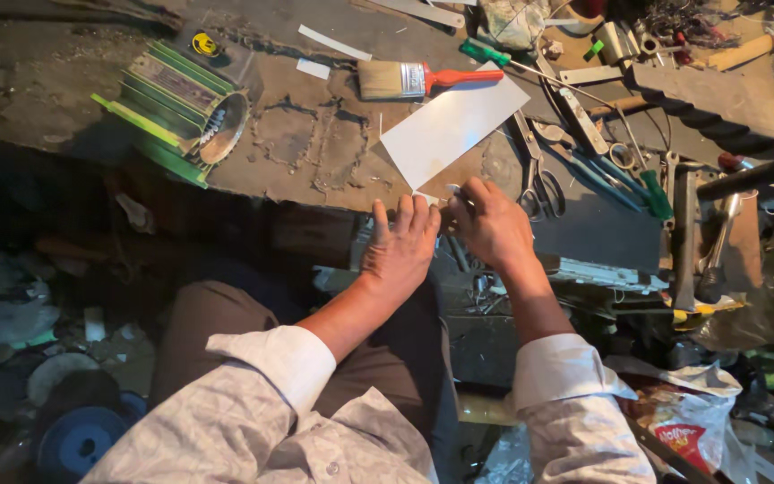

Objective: The person tears small white paper strips and inserts them into the slots of a green cylindrical motor stator. They repeat this process multiple times, handling the stator and paper pieces by hand.

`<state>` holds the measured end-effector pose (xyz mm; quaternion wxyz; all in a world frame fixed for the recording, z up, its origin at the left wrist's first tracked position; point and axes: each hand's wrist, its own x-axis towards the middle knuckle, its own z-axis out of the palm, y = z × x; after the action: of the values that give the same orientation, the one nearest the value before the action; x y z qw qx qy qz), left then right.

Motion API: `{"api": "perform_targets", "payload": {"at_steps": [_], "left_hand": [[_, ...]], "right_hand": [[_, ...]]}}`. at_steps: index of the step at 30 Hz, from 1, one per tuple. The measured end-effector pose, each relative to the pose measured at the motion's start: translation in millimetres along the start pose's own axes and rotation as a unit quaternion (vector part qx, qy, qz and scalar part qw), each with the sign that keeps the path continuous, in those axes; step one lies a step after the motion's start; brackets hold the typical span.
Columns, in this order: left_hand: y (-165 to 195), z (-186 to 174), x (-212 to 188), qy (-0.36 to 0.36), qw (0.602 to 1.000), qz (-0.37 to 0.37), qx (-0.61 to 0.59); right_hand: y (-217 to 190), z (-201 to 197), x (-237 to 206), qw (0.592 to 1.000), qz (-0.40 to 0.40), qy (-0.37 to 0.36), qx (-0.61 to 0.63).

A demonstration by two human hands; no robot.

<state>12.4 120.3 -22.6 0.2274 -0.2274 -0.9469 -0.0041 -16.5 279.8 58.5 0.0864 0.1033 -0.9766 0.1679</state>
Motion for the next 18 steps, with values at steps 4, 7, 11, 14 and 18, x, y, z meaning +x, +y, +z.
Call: {"api": "perform_targets", "payload": {"at_steps": [4,7,11,14,18], "left_hand": [[-6.2,-8.9,-0.4,0.016,1.000,0.005,0.005],[-12.7,-9.4,0.1,0.020,1.000,0.019,-0.001],[-12.4,-2.9,-2.1,0.008,1.000,0.023,0.000],[-12.1,0.0,-2.5,0.013,1.000,0.027,-0.005],[-14.5,-2.7,-0.4,-0.010,0.999,0.035,-0.037]], "right_hand": [[-8.5,1.3,5.1,0.997,0.029,-0.036,-0.066],[-7.8,3.9,10.0,0.996,0.029,-0.038,-0.071],[2.1,14.1,10.6,0.999,0.020,-0.021,-0.038],[9.1,20.8,14.6,0.998,0.033,-0.024,-0.038],[8.2,21.5,16.8,0.997,0.038,-0.024,-0.055]]}}
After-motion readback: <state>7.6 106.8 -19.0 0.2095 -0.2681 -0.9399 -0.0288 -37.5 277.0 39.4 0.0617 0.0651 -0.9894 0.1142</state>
